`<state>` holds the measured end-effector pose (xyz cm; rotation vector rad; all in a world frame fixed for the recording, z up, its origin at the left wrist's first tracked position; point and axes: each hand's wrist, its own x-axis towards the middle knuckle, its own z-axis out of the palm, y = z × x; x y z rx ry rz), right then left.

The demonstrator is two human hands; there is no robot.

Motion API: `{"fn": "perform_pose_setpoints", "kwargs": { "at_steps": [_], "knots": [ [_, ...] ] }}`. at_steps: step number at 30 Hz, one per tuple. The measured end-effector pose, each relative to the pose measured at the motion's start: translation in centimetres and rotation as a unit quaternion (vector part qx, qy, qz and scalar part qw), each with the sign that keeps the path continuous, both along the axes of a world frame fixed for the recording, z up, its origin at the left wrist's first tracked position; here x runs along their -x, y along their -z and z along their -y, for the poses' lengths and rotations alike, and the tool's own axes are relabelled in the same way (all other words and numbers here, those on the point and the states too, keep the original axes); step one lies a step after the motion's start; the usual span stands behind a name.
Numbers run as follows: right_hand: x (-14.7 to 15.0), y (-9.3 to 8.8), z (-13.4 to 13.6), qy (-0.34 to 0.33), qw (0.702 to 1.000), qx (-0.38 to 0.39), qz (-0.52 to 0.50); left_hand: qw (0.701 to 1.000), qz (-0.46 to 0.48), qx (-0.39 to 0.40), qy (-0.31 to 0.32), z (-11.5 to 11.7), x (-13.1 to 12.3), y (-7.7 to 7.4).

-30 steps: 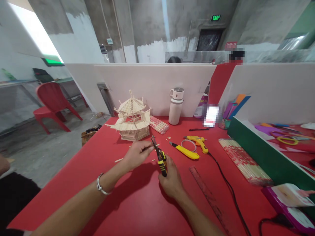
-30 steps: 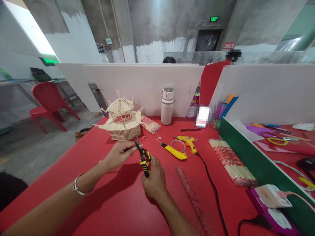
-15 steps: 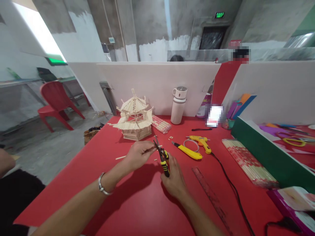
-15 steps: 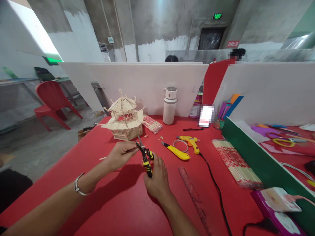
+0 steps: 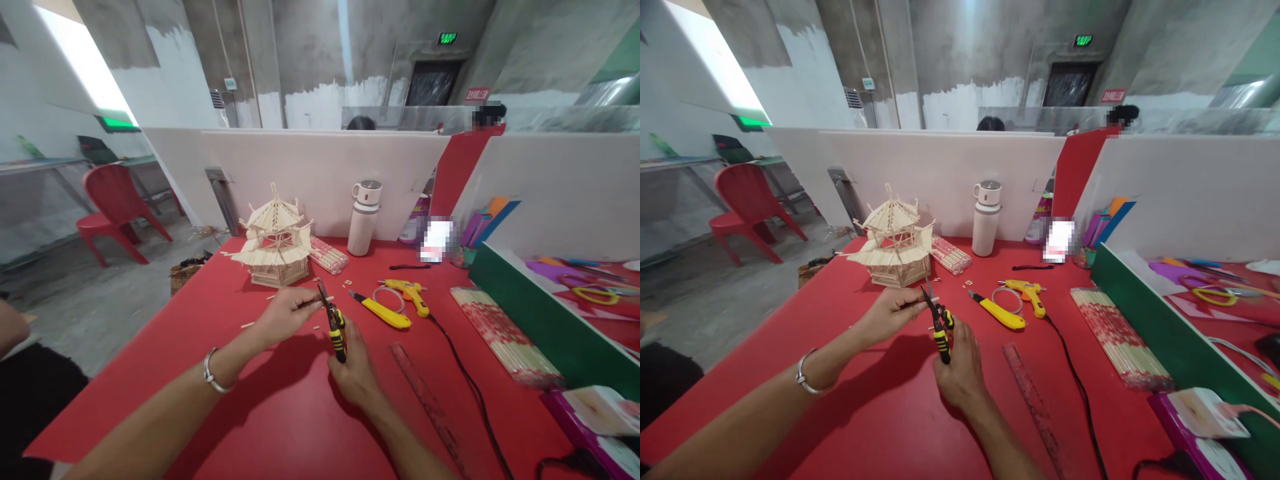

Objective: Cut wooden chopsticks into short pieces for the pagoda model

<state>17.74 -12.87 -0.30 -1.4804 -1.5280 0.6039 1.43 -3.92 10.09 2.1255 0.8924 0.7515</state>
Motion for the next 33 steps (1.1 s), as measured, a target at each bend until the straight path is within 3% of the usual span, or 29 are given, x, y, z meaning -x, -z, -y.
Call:
{"fn": "perform_pose_setpoints", "kwargs": {
  "at_steps": [8, 14, 20, 29, 33],
  "knots": [
    [-0.1, 0.0, 0.1, 0.002, 1.000, 0.011, 0.001, 0.997, 0.001, -0.047, -0.067, 0.7, -0.5, -0.1],
    [-0.3, 0.6, 0.1, -0.015, 1.000, 0.015, 0.021, 0.997, -0.034, -0.064, -0.041, 0.2, 0.0, -0.1],
    [-0.3, 1.3, 0.1, -0.022, 0.999, -0.011, 0.026, 0.999, 0.010, 0.049, 0.018, 0.2, 0.3, -0.5],
    [-0.3, 1.7, 0.0, -0.037, 0.998, -0.016, 0.048, 0.975, 0.051, 0.216, 0.034, -0.2, 0.9, -0.1],
    [-0.5, 1.7, 0.0, -0.034, 0.998, -0.014, 0.056, 0.971, 0.047, 0.233, 0.039, -0.5, 0.9, 0.2]
  ]
}}
